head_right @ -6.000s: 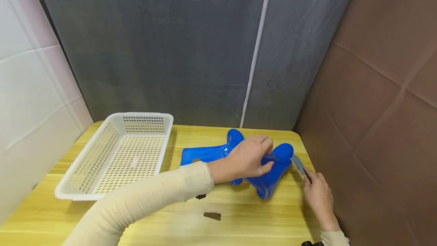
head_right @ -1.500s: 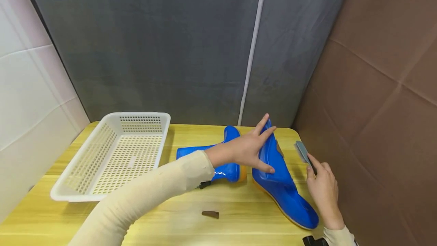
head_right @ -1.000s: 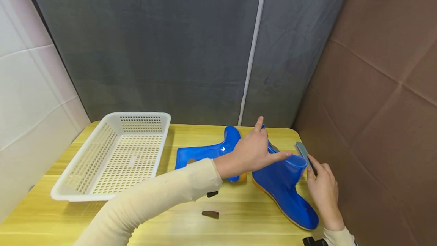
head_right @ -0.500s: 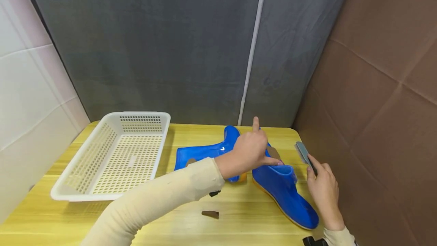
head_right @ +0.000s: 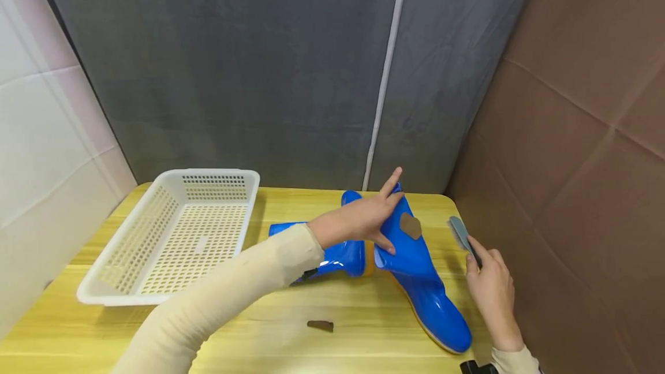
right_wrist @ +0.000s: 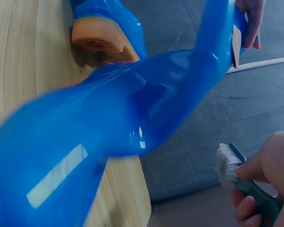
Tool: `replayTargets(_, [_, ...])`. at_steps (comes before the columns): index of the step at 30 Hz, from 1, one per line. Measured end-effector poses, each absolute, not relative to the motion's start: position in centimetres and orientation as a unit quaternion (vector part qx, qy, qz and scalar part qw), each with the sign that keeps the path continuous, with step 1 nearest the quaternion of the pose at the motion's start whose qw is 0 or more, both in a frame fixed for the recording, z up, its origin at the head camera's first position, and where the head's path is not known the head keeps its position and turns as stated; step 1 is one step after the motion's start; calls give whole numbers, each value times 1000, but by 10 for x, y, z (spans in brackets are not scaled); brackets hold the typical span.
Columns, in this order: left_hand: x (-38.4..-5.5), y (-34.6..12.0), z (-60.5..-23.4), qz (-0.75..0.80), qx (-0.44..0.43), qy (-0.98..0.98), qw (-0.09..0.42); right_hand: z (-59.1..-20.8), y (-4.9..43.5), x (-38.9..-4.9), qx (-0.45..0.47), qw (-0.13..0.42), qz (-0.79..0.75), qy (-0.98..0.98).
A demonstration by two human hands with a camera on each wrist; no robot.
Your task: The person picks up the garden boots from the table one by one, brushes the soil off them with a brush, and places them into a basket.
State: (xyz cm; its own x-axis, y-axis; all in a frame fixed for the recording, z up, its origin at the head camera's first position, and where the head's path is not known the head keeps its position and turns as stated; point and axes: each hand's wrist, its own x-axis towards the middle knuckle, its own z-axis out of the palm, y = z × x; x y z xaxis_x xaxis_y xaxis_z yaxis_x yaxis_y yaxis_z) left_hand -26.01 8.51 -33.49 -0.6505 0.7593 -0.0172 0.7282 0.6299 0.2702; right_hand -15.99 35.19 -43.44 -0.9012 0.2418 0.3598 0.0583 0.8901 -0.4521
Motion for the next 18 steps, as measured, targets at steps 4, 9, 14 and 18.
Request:
replayTargets(4, [-276,71,-335,102,436,893,45,-435,353,-159,-79,208,221,-950])
replayTargets(9, [-278,68,-336,53,456,888,-13,-434,352,-161,-76,204,221,-951])
replayTargets(14, [-269,71,-335,-17,447,893,-52,-434,349,-164,-70,206,221,-951])
replayTargets(18, [-264,71,-334,-29,428,902,-43,-435,348,-165,-68,210,218,-951])
